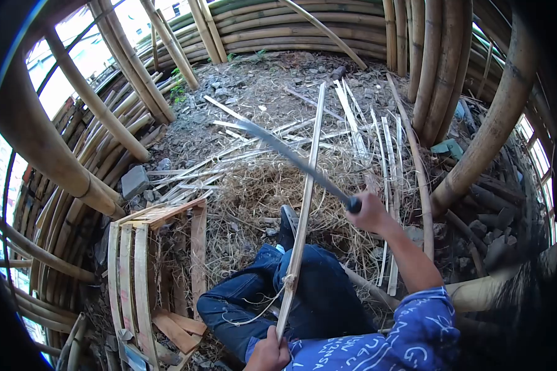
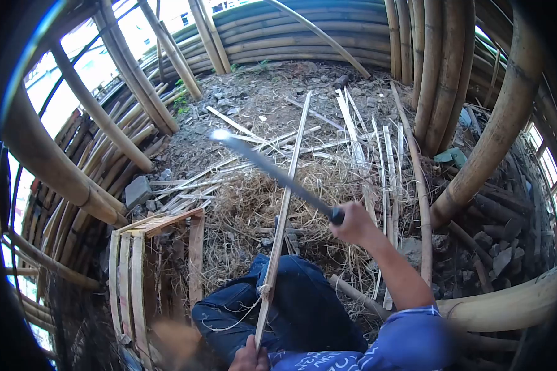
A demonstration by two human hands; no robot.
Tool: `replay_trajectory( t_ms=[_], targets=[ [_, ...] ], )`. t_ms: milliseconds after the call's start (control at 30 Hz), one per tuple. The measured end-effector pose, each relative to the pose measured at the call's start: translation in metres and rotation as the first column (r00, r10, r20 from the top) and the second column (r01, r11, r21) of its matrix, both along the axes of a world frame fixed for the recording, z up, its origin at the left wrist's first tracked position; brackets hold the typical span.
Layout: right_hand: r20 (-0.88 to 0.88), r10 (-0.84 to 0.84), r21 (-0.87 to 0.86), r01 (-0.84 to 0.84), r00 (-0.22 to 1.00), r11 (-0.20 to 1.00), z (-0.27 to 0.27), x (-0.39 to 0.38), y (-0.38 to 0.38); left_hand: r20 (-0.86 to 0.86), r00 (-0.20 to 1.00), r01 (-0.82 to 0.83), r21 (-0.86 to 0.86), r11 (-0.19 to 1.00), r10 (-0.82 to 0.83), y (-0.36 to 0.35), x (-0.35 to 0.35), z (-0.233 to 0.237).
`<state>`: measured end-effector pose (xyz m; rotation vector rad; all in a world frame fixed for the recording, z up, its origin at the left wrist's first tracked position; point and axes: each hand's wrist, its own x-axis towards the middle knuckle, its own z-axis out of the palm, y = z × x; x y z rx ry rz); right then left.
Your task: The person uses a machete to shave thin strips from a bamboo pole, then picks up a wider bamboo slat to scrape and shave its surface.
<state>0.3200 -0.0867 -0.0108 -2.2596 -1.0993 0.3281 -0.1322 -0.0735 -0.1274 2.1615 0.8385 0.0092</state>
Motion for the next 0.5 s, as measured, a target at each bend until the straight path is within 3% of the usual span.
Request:
replay_trajectory(
  t_ms=[67,133,167,233,333,367,400,467,500],
  targets=[
    [0.039,0.048,-0.084,-0.045,0.998,0.995,0.007,-0.009,-0.007,0.056,0.998,-0.014,-0.089,0.996,0.019,0.009,0.019,0.059],
    [0.178,0.022,-0.203,0.015,0.984,0.979,0.017,0.004,-0.003,0.08,0.997,-0.007,-0.149,0.989,0.02,0.006,0.026,0.081],
    [0.175,0.017,-0.201,0.018,0.984,0.979,0.022,0.017,0.003,0.091,0.996,-0.005,-0.17,0.985,0.02,0.003,0.03,0.095],
    [0.056,-0.165,-0.297,0.174,0.985,0.939,0.035,0.051,0.024,0.066,0.997,-0.021,-0.157,0.987,0.032,0.002,0.027,0.091],
    [0.06,-0.358,-0.118,0.362,0.932,0.925,0.016,0.14,0.047,0.101,0.993,-0.046,-0.193,0.98,0.066,0.0,0.031,0.1],
    [0.098,-0.402,-0.103,0.411,0.91,0.906,0.034,0.135,0.047,0.11,0.991,-0.054,-0.203,0.978,0.077,-0.001,0.032,0.1],
    [0.013,-0.381,-0.101,0.38,0.924,0.919,0.028,0.15,0.047,0.118,0.989,-0.059,-0.209,0.976,0.085,-0.001,0.034,0.099],
    [0.118,-0.447,0.025,0.447,0.887,0.894,0.002,0.155,0.046,0.135,0.985,-0.072,-0.218,0.973,0.104,-0.003,0.036,0.097],
    [0.083,-0.454,0.02,0.454,0.887,0.891,-0.006,0.147,0.043,0.146,0.983,-0.077,-0.228,0.971,0.112,-0.003,0.038,0.095]
  ],
)
